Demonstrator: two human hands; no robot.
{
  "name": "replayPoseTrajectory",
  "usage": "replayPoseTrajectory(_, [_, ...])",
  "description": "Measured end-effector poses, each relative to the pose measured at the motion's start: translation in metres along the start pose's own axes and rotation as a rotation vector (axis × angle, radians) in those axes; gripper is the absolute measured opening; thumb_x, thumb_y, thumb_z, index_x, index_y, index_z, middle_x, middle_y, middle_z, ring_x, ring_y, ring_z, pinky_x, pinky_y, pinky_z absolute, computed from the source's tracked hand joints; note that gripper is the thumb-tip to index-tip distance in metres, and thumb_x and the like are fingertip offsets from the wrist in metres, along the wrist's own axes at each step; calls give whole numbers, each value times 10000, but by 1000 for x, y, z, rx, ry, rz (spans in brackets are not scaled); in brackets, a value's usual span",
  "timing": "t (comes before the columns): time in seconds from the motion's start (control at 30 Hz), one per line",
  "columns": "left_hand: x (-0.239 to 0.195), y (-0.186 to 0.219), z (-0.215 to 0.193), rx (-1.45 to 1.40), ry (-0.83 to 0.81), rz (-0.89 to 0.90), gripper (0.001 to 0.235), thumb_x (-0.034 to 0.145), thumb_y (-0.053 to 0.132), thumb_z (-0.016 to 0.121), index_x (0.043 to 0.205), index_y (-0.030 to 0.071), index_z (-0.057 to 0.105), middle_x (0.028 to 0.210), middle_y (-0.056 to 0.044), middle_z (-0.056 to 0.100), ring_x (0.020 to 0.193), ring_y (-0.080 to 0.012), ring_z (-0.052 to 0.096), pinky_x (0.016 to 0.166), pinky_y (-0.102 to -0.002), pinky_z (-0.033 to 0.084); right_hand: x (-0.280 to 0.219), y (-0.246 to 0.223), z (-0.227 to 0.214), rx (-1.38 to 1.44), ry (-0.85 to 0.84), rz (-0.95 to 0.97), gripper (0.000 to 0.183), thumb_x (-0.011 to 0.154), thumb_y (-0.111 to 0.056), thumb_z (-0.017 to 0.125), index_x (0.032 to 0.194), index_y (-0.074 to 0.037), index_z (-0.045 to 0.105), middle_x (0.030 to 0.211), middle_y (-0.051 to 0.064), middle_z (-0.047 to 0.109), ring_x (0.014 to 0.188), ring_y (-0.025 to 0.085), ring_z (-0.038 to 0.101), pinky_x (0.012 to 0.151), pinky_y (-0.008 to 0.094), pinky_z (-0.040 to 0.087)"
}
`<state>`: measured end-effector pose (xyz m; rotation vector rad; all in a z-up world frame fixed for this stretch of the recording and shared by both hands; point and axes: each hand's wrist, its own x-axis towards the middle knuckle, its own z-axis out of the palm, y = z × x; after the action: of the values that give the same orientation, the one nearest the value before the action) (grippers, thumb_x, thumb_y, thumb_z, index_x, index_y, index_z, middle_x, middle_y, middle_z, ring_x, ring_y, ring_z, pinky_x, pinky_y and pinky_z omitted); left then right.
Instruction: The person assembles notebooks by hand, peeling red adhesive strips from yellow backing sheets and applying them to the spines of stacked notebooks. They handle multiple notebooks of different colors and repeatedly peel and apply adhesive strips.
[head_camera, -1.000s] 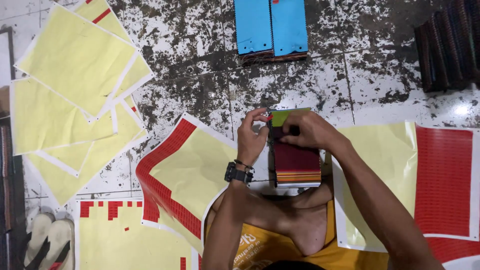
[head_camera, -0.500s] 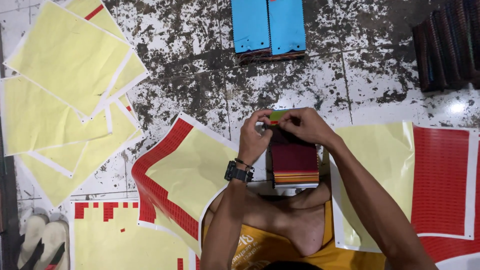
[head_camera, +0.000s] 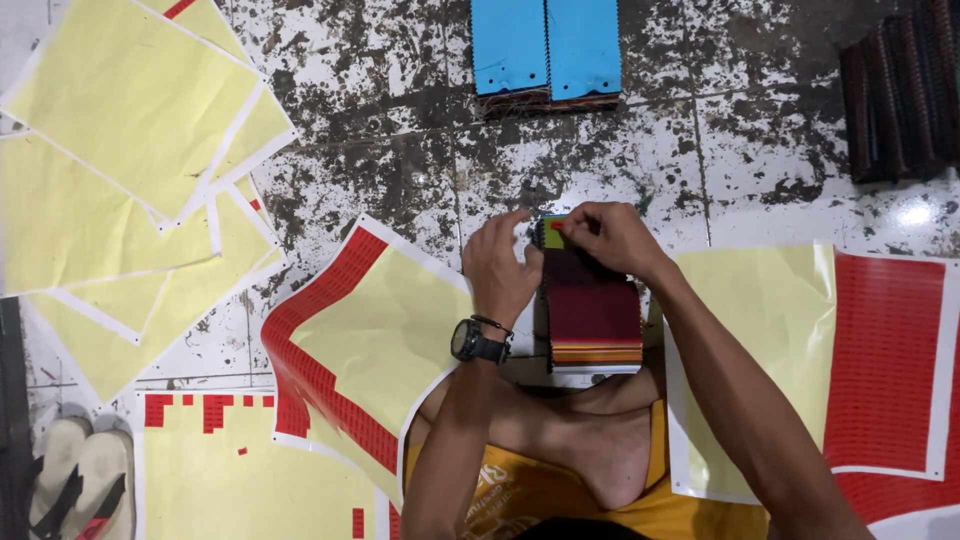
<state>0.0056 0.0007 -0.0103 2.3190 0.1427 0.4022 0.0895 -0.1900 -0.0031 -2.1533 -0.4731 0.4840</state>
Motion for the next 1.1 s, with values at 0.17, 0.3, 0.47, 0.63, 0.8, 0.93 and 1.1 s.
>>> replayPoseTrajectory(0.17, [-7, -2, -2, 83, 6, 70, 270, 843, 133, 615, 1077, 213, 724, 1026, -1, 661, 1079, -311, 652, 982, -565, 450, 2, -3, -4, -22, -46, -24, 147, 942, -135, 687, 990, -23, 771, 785, 174, 735, 730, 294, 681, 610, 444, 545])
replayPoseTrajectory(0.3, [-9, -4, 4, 226, 31, 156, 263, 879, 137, 593, 1085, 226, 731, 1025, 5, 652, 1118, -276, 607, 1047, -615, 390, 4, -2, -4, -49, -47, -17, 137, 948, -123, 674, 967, -29, 772, 776, 170, 733, 725, 316, 697, 599, 439, 552])
replayPoseTrajectory(0.47, [-10, -14, 20, 457, 58, 316, 348, 861, 168, 612, 1161, 319, 705, 1061, 17, 639, 1170, -255, 567, 1077, -656, 351, 9, -3, 0, -106, -36, -5, 136, 935, -115, 653, 942, -29, 758, 767, 177, 730, 723, 339, 706, 595, 447, 546])
replayPoseTrajectory(0.63, [-11, -1, 13, 576, 63, 339, 387, 850, 190, 679, 1205, 345, 676, 1065, -11, 619, 1142, -284, 583, 1040, -678, 363, 12, 1, 6, -215, -13, 54, 194, 934, -227, 668, 942, -50, 747, 804, 170, 739, 762, 350, 720, 603, 454, 568])
replayPoseTrajectory(0.8, [-7, 10, 4, 613, 73, 355, 271, 856, 202, 681, 1102, 313, 709, 1033, -34, 639, 1117, -311, 608, 1021, -695, 374, 14, 5, -1, -557, 122, 6, 398, 866, -351, 775, 1197, -154, 673, 1109, 136, 669, 1039, 406, 685, 767, 575, 611])
replayPoseTrajectory(0.93, [-6, 0, 9, 563, 71, 389, 301, 834, 211, 681, 1120, 305, 700, 1069, -54, 636, 1141, -327, 601, 1013, -707, 370, 27, 47, 12, -766, 168, -279, 341, 779, -293, 844, 1093, -221, 730, 1044, 60, 675, 990, 346, 695, 717, 508, 610])
replayPoseTrajectory(1.1, [-7, -8, 12, 591, 39, 398, 437, 844, 188, 721, 1252, 337, 677, 1105, -33, 610, 1151, -284, 586, 1013, -654, 406, 16, 36, 10, -739, 254, -400, 46, 877, -234, 802, 878, -216, 759, 849, -21, 711, 801, 228, 694, 609, 328, 570])
